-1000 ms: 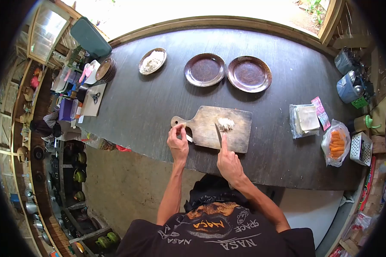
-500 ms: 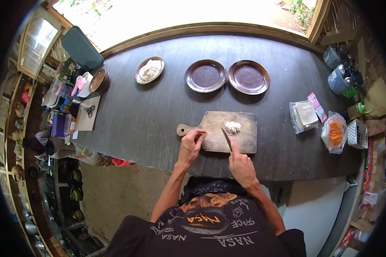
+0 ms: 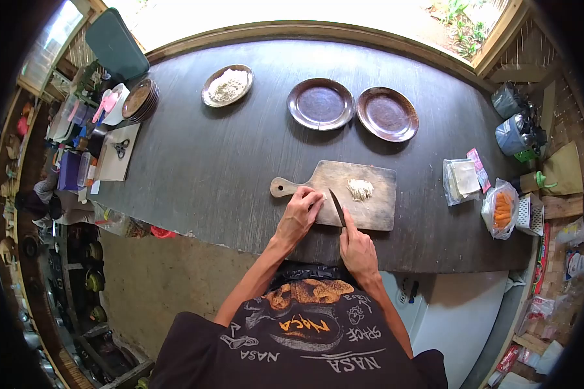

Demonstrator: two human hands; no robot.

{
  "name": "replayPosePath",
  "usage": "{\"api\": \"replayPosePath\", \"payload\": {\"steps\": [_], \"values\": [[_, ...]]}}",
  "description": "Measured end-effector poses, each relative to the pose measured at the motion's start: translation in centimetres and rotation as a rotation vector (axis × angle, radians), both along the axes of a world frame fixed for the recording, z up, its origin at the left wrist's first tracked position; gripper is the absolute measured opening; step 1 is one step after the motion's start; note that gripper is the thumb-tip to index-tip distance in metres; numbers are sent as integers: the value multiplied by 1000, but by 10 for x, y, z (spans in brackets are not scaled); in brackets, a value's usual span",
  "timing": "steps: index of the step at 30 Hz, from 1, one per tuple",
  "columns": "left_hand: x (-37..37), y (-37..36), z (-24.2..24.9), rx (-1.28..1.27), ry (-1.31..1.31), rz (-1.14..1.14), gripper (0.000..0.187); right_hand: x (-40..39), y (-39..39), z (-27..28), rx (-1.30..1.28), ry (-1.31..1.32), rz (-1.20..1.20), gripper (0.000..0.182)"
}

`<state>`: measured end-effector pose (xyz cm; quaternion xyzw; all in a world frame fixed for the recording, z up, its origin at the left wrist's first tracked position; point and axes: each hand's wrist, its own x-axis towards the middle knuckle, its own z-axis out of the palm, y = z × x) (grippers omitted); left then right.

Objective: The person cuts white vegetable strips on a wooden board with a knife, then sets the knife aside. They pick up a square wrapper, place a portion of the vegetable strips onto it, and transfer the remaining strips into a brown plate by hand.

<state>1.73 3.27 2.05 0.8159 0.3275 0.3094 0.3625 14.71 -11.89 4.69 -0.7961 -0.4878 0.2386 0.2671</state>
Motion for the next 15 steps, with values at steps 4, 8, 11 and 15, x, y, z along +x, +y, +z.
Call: {"api": "replayPosePath", "payload": {"steps": [4, 8, 11, 15], "values": [[13, 15, -3, 8, -29, -30, 14, 8, 12, 6, 21, -27, -13, 55], [19, 18, -8, 111, -15, -6, 17, 15, 20, 10, -12, -100, 14, 56], [17, 13, -11, 150, -19, 16, 20, 14, 22, 13, -58, -104, 34, 54], [17, 7, -9, 143, 9, 39, 23, 13, 24, 13, -125, -129, 40, 55]]}}
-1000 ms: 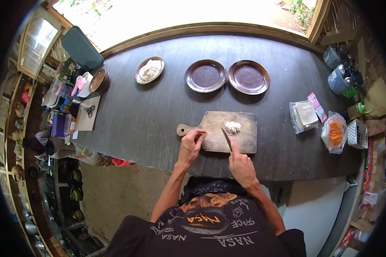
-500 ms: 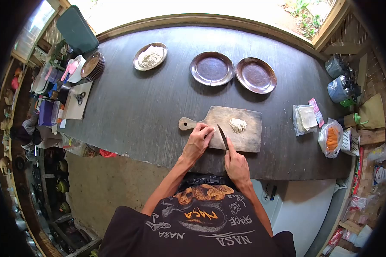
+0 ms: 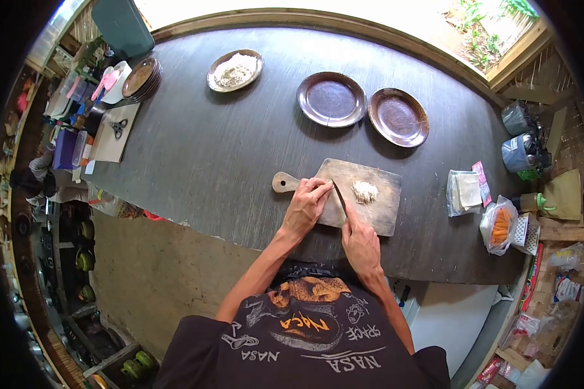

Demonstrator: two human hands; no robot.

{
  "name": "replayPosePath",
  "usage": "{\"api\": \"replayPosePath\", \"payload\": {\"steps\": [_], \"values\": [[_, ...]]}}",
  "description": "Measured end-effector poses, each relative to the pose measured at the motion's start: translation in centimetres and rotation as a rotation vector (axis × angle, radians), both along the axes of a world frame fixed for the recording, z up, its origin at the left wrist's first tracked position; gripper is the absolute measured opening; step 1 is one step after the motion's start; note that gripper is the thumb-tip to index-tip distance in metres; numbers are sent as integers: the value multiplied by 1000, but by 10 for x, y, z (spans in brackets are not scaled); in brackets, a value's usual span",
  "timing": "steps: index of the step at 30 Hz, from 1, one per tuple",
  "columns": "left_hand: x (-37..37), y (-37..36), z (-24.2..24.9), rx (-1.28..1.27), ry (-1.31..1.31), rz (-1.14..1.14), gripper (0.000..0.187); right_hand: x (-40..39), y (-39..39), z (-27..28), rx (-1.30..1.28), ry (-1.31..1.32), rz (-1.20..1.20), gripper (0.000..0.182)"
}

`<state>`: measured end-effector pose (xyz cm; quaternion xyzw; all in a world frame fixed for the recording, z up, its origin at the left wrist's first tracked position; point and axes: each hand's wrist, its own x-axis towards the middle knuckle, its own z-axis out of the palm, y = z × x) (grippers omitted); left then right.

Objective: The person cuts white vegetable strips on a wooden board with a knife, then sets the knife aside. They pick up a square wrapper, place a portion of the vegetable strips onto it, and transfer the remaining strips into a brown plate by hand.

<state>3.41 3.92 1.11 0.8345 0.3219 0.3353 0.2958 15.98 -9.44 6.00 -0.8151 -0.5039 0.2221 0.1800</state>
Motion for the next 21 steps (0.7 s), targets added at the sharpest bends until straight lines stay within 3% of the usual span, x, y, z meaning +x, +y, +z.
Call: {"api": "replayPosePath", "payload": {"steps": [10, 21], "values": [[-1, 3, 4, 26, 22, -4, 23, 1, 3, 3, -37, -10, -7, 54], [-4, -1, -3, 123, 148, -26, 36, 6, -16, -1, -78, -19, 27, 59]]}}
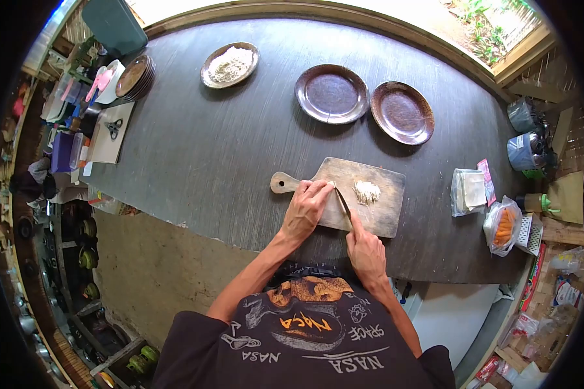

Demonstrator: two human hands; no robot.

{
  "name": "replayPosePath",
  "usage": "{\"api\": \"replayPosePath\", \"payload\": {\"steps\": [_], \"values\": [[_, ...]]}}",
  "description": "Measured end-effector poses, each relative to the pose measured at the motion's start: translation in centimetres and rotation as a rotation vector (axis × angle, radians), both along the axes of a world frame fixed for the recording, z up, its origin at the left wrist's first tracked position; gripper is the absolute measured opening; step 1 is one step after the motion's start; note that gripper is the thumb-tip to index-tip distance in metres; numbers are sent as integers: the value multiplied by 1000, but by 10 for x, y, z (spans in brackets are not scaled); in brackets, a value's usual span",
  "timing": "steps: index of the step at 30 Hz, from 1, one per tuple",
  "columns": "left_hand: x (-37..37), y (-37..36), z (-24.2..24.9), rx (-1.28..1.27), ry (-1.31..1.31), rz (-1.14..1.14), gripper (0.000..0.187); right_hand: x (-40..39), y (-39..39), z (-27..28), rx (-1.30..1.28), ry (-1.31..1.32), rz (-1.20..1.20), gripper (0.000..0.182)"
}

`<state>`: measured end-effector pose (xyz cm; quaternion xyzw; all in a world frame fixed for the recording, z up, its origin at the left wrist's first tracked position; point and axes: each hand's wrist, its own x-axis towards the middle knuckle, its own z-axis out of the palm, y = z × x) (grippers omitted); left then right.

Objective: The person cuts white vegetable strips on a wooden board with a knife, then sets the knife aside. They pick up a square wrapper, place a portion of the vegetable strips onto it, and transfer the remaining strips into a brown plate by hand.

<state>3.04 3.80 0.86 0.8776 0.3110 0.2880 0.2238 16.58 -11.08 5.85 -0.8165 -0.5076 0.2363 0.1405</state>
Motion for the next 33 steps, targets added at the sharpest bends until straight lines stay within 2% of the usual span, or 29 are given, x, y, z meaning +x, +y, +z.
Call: {"api": "replayPosePath", "payload": {"steps": [4, 13, 16, 20, 25, 33], "values": [[-1, -2, -4, 12, -20, -8, 36, -2, 9, -2, 78, 92, -32, 56], [-4, -4, 0, 3, 18, -10, 36, -8, 12, 9, -56, 24, -26, 56], [0, -2, -2, 5, 14, 9, 37, -3, -2, 2, 40, 26, -4, 62], [-1, -5, 1, 0, 9, 8, 38, -1, 2, 1, 4, 78, -18, 60], [0, -5, 0, -1, -10, 25, 38, -5, 9, -9, 143, 76, -16, 62], [1, -4, -1, 2, -9, 30, 36, -7, 16, -3, 21, 37, -23, 62]]}}
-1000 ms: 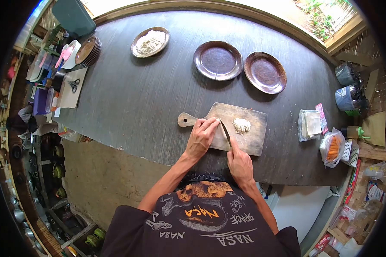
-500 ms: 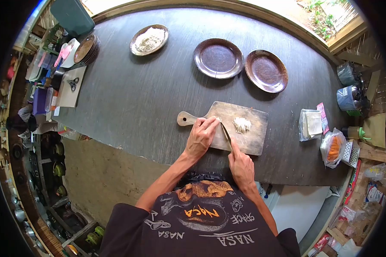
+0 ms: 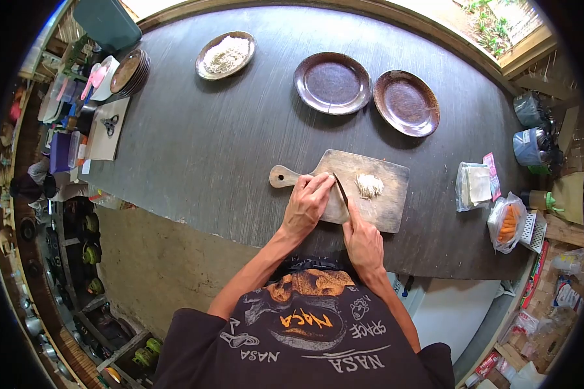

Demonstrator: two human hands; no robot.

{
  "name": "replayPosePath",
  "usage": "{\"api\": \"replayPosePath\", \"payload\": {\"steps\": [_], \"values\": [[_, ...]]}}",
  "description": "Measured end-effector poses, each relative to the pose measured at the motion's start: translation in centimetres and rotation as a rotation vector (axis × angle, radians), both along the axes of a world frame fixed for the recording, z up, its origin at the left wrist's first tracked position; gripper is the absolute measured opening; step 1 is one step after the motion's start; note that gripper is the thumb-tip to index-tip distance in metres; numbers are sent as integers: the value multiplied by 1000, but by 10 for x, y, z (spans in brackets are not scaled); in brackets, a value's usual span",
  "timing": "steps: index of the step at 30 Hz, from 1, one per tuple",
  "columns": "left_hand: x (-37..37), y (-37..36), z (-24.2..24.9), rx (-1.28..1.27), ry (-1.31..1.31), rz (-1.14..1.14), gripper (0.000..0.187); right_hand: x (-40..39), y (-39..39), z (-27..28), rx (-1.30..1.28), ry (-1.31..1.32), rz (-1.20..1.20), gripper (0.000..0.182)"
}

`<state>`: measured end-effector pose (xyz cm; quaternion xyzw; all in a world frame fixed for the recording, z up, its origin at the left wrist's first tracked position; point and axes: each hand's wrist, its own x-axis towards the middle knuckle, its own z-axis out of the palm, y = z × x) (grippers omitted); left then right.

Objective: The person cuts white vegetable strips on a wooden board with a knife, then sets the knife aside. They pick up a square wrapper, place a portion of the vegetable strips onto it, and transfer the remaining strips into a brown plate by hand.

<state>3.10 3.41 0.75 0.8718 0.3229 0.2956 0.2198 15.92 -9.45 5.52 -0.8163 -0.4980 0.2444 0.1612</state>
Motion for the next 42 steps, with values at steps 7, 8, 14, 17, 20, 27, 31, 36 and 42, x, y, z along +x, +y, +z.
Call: {"api": "replayPosePath", "payload": {"steps": [7, 8, 14, 17, 20, 27, 31, 36, 42], "values": [[2, 0, 1, -18, -22, 17, 35, 3, -16, 8, -37, -7, 4, 63], [2, -1, 1, -19, -21, 19, 35, 3, -17, 4, -38, -6, 7, 63], [2, -2, -1, -12, -64, 23, 33, 2, -10, -5, 98, 31, -5, 63], [1, -1, -2, -12, -65, 24, 33, 2, -7, -7, 72, 16, 3, 63], [2, -1, -2, -20, -69, 21, 34, 3, -5, -5, 66, 16, -1, 62], [2, 0, 1, -26, -33, 19, 36, 0, -16, -2, 52, -6, -7, 63], [0, -2, -2, -32, -53, 20, 36, 1, -20, -10, 81, 30, 10, 64], [1, -2, -2, -2, -48, 17, 36, 0, -10, -8, 87, 20, 6, 64], [0, -2, -1, -10, -39, 27, 36, 0, -7, -10, 85, 33, 8, 64]]}}
